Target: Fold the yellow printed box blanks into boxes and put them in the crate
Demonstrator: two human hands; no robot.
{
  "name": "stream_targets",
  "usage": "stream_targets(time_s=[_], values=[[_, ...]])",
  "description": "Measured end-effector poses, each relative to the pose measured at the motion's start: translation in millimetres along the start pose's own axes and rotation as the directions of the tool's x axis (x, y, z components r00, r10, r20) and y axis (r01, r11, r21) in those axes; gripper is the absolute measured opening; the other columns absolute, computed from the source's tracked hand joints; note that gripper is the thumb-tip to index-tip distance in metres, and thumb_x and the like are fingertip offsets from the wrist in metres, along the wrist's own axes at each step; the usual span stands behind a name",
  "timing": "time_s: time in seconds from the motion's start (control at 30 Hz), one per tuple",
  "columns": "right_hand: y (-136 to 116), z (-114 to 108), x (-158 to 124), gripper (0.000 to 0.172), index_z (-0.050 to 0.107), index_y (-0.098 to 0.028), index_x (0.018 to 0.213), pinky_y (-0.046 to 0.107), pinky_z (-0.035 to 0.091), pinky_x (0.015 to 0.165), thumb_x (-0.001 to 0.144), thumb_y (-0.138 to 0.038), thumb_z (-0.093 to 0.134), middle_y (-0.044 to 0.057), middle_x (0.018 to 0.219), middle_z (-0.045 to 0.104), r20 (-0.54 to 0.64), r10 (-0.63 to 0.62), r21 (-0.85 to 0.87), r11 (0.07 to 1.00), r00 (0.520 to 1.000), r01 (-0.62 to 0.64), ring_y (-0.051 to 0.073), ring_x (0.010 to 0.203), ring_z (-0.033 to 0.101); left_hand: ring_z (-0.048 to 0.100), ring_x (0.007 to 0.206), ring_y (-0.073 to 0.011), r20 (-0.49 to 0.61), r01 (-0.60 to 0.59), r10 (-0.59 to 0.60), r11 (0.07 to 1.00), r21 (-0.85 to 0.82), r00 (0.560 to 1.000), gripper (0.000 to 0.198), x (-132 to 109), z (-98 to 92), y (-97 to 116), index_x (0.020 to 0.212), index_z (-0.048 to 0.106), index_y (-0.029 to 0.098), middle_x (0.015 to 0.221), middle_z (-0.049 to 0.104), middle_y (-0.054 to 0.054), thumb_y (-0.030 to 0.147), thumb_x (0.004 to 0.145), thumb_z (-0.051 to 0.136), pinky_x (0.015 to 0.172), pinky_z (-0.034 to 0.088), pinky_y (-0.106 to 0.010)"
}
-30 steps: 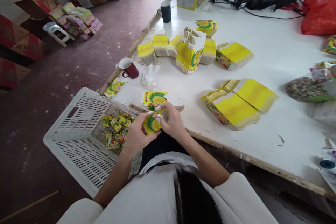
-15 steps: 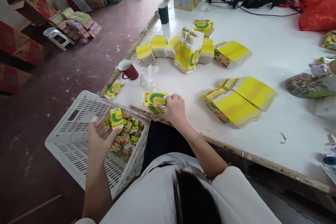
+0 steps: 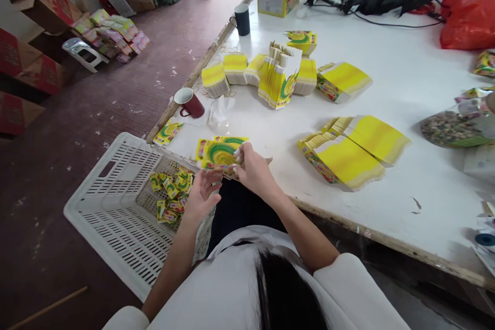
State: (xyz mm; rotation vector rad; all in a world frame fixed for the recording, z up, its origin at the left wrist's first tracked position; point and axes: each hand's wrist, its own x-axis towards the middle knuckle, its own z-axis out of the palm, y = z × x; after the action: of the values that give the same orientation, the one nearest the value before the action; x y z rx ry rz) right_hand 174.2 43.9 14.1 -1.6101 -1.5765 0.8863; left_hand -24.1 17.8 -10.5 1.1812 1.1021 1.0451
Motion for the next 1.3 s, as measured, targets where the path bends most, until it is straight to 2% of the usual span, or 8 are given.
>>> stream_targets(time_s=[0.17,0.33,0.47,0.67,0.8,0.97,1.1,1.3], values=[[-20.3,27.5,-37.7,0.030,0.039,-0.025,0.089,0.024,0.037,0.058,0.076,-0.021,0.066,-0.006,0.075,0.049,0.294,-0.125,0.401,0.916,0.948,-0.003,0.013,0.062,0.046,0.067,0.101,-0.0253,-0.334,-0.200,0.046,0.873,-0.444,0.941,0.074,5.1,34.4,26.9,0.107,0.068,0.023,0.103,0.068,-0.008,0.088,0.072,0.056,0.087,0.057,-0.036],[-27.9,44.8,-47.3,0.042,0.041,-0.024,0.092,0.024,0.036,0.055,0.073,-0.034,0.077,-0.006,0.079,0.045,0.283,-0.141,0.581,0.812,0.949,-0.053,0.012,0.063,0.041,0.046,0.056,-0.0104,-0.412,-0.272,0.048,0.820,-0.504,0.910,0.064,15.1,38.9,43.6,0.075,0.057,0.022,0.065,0.047,0.004,0.085,0.068,0.065,0.056,0.049,-0.023],[-24.9,32.3,-39.7,0.035,0.047,-0.023,0.097,0.024,0.037,0.057,0.079,-0.035,0.075,-0.005,0.080,0.047,0.190,-0.155,0.581,0.813,0.969,0.016,0.011,0.063,0.042,0.063,0.078,-0.0179,-0.361,-0.199,0.042,0.890,-0.410,0.932,0.073,12.4,32.9,35.6,0.083,0.065,0.023,0.082,0.064,-0.002,0.091,0.056,0.066,0.068,0.054,-0.027],[-20.2,20.4,-31.9,0.010,0.055,-0.022,0.094,0.025,0.044,0.064,0.090,-0.029,0.061,-0.001,0.082,0.060,0.103,-0.141,0.566,0.822,0.985,0.059,0.013,0.069,0.053,0.070,0.081,-0.0134,-0.434,-0.184,0.037,0.936,-0.300,0.900,0.036,3.4,34.3,25.9,0.090,0.072,0.024,0.087,0.074,0.002,0.042,0.066,0.091,0.078,0.056,-0.025],[-16.6,7.6,-27.2,0.006,0.063,-0.022,0.091,0.028,0.047,0.067,0.090,-0.019,0.058,0.001,0.081,0.068,0.008,-0.234,0.454,0.867,0.972,0.205,0.016,0.074,0.060,0.073,0.089,-0.0185,-0.416,-0.207,0.100,0.953,-0.220,0.904,0.039,5.9,19.6,35.3,0.091,0.074,0.027,0.093,0.078,0.000,0.052,0.065,0.089,0.085,0.058,-0.031],[-18.0,-24.3,-23.2,0.028,0.071,-0.026,0.096,0.034,0.046,0.080,0.099,-0.010,0.049,0.003,0.089,0.074,0.029,-0.635,-0.049,0.770,0.772,0.636,0.019,0.085,0.059,0.062,0.126,-0.0365,-0.155,-0.258,0.253,0.966,-0.016,0.955,0.100,7.5,-30.8,62.0,0.121,0.067,0.027,0.135,0.067,-0.014,0.098,0.051,0.059,0.106,0.050,-0.052],[-25.7,-22.5,-26.4,0.019,0.071,-0.025,0.101,0.035,0.046,0.087,0.103,-0.021,0.053,0.004,0.098,0.076,0.133,-0.775,-0.130,0.605,0.618,0.786,0.020,0.092,0.059,0.065,0.118,-0.0363,0.227,-0.092,0.002,0.916,0.390,0.974,0.099,-0.3,-32.8,66.3,0.135,0.057,0.024,0.131,0.067,-0.014,0.070,0.053,0.086,0.103,0.052,-0.050],[-14.1,24.1,-50.5,0.029,0.069,-0.027,0.112,0.032,0.055,0.085,0.102,-0.012,0.045,0.007,0.106,0.074,-0.314,-0.601,-0.039,0.781,0.734,0.623,0.018,0.096,0.067,0.066,0.101,-0.0244,-0.059,-0.082,0.134,0.840,0.537,0.989,0.067,-8.8,11.6,43.5,0.130,0.049,0.020,0.112,0.066,-0.008,0.041,0.074,0.080,0.091,0.053,-0.037]])
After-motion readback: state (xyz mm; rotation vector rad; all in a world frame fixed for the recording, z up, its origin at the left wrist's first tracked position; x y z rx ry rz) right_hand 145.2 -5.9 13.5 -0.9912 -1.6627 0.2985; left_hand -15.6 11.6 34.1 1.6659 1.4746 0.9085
